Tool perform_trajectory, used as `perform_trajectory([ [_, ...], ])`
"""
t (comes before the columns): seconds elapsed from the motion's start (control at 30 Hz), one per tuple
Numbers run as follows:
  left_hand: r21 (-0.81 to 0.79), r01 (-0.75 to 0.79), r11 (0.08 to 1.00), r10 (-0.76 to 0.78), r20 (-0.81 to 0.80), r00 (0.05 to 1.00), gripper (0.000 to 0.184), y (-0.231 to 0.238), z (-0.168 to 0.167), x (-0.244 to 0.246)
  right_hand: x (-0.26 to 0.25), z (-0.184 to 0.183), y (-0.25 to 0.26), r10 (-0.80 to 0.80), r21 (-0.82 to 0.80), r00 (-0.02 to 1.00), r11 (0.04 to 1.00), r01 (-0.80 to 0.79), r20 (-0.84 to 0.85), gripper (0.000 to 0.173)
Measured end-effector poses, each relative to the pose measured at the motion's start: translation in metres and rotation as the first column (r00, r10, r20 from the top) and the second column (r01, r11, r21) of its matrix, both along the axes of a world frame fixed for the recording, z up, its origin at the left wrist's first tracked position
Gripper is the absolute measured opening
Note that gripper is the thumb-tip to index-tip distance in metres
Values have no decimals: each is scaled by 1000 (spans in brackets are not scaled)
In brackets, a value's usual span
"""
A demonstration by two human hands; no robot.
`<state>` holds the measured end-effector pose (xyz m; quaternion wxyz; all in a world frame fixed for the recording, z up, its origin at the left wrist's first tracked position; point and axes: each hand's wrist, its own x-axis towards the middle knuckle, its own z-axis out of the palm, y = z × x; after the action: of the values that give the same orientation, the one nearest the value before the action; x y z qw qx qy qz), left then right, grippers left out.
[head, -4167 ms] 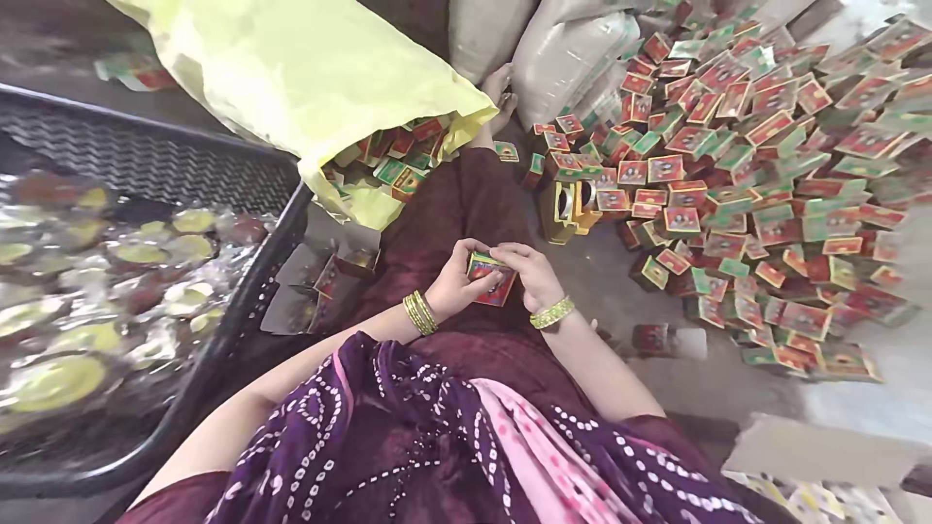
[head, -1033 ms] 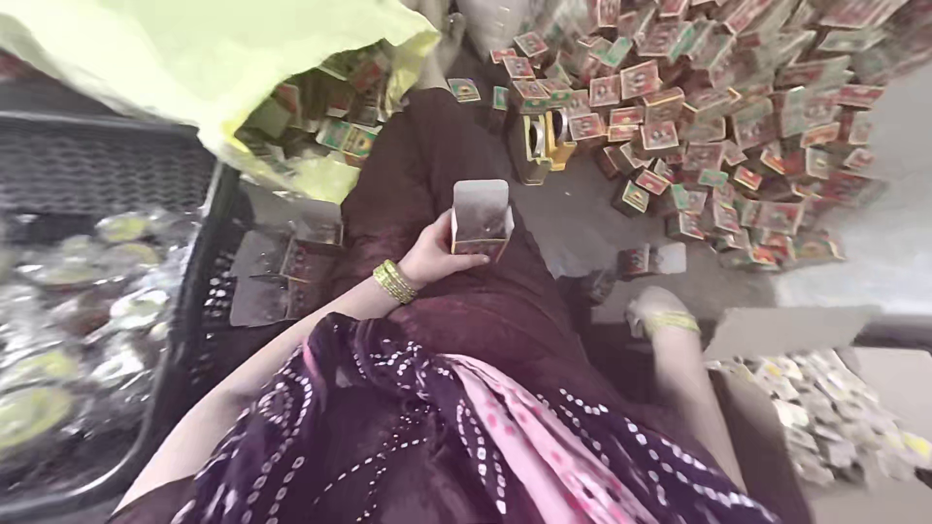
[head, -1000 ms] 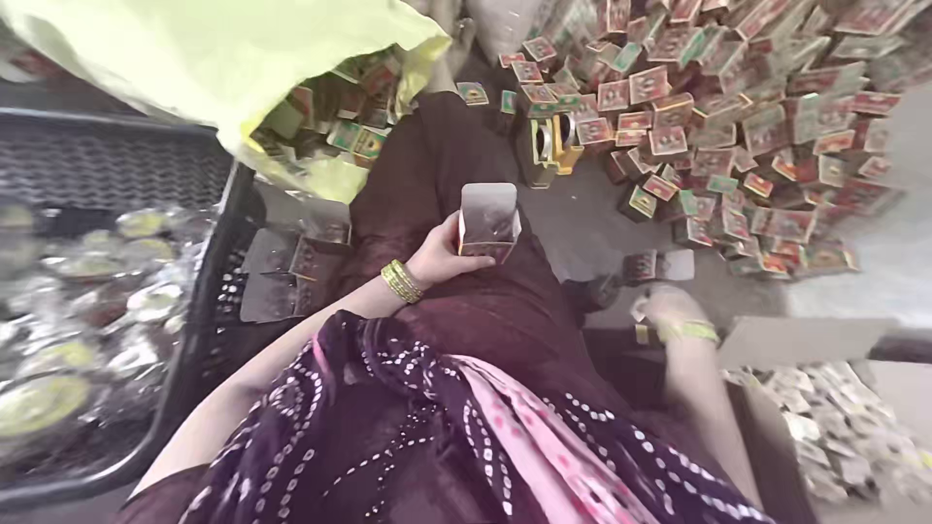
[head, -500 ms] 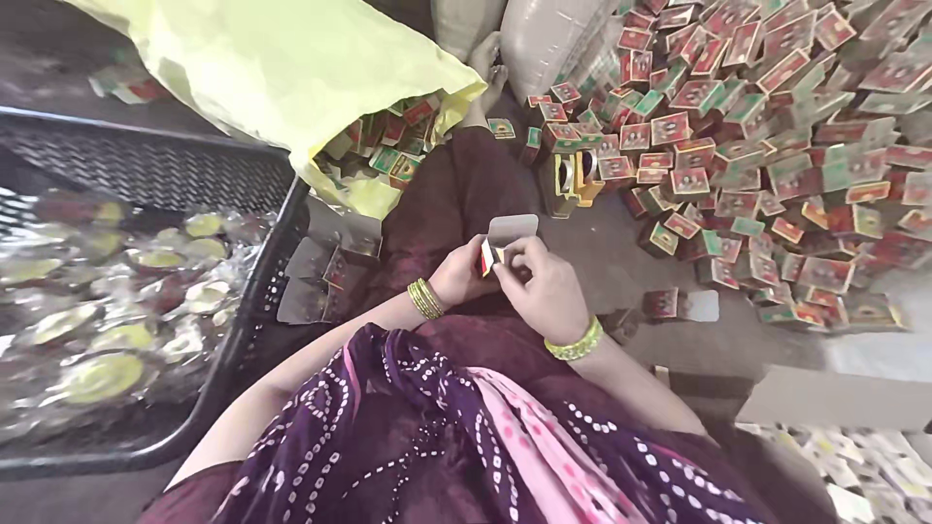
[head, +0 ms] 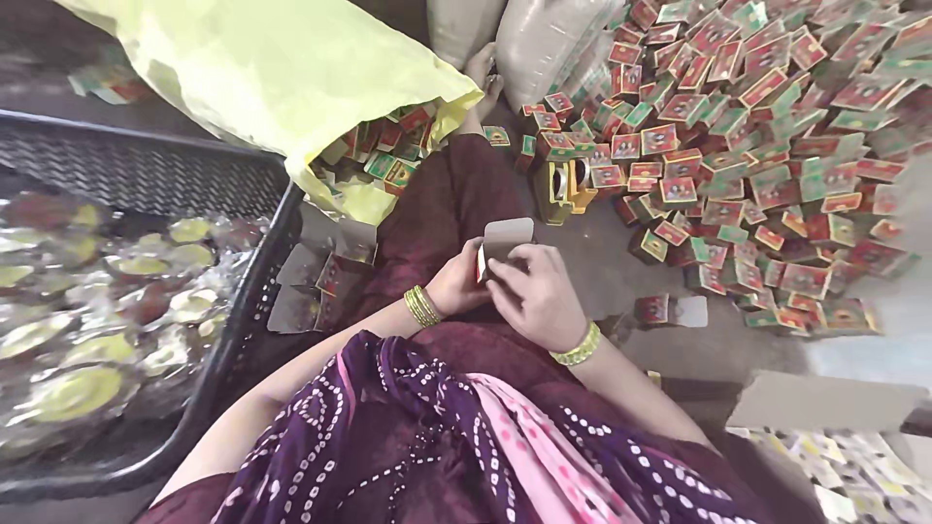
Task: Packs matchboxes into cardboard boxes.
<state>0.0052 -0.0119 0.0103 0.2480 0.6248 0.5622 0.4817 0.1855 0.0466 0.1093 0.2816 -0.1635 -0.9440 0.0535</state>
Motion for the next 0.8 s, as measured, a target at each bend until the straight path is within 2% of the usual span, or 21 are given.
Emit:
perform_trajectory([
  [0.07, 34, -22, 999, 19, 84, 996, 99, 0, -2, 2, 12, 0, 8, -85, 14, 973, 996, 90, -212, 23],
  [0.1, 49, -37, 998, 30, 127, 991, 103, -1, -2, 4, 19, -2, 13, -124, -31, 951, 992, 121, -284, 24],
  [0.17, 76, -58, 995, 43, 187, 981, 109, -1, -2, 7, 30, -10, 23, -206, -251, 912, 961, 120, -354, 29],
  [0.2, 91, -53, 994, 33, 207, 978, 111, -1, -3, 9, 34, -14, 27, -253, -430, 892, 900, 75, -374, 32],
  [0.23, 110, -31, 994, 5, 226, 974, 111, 0, -3, 10, 35, -18, 30, -321, -637, 870, 771, 9, -376, 33],
  [0.27, 134, 0, 991, -32, 238, 971, 109, 0, -3, 11, 34, -21, 32, -395, -810, 847, 582, -69, -356, 33],
  [0.3, 151, 33, 988, -68, 231, 970, 106, -1, -3, 11, 33, -22, 33, -449, -913, 836, 385, -138, -316, 31],
  [0.37, 169, 95, 981, -128, 194, 973, 97, -3, 0, 11, 29, -25, 33, -453, -967, 856, 55, -250, -248, 29],
  [0.43, 194, 168, 967, -203, 173, 964, 83, -3, 1, 10, 25, -29, 34, -371, -945, 900, -139, -296, -228, 32],
  [0.5, 212, 213, 954, -246, 148, 958, 71, -2, 1, 8, 19, -28, 34, -322, -930, 923, -225, -289, -209, 35],
  [0.57, 216, 239, 947, -270, 125, 955, 65, -2, 1, 7, 16, -26, 31, -324, -954, 931, -188, -236, -166, 41],
  [0.6, 216, 248, 944, -279, 123, 953, 63, -1, 0, 7, 15, -25, 30, -328, -968, 929, -119, -219, -170, 43],
  [0.7, 134, 218, 967, -242, 194, 951, 67, 0, 5, 9, 18, -27, 32, -311, -941, 895, 212, -263, -320, 39],
  [0.73, 98, 196, 976, -215, 241, 947, 72, 0, 6, 10, 20, -28, 35, -272, -905, 878, 282, -319, -394, 33],
  [0.8, 80, 169, 982, -185, 312, 932, 88, 2, 3, 11, 27, -31, 41, -148, -843, 864, 348, -410, -482, 23],
])
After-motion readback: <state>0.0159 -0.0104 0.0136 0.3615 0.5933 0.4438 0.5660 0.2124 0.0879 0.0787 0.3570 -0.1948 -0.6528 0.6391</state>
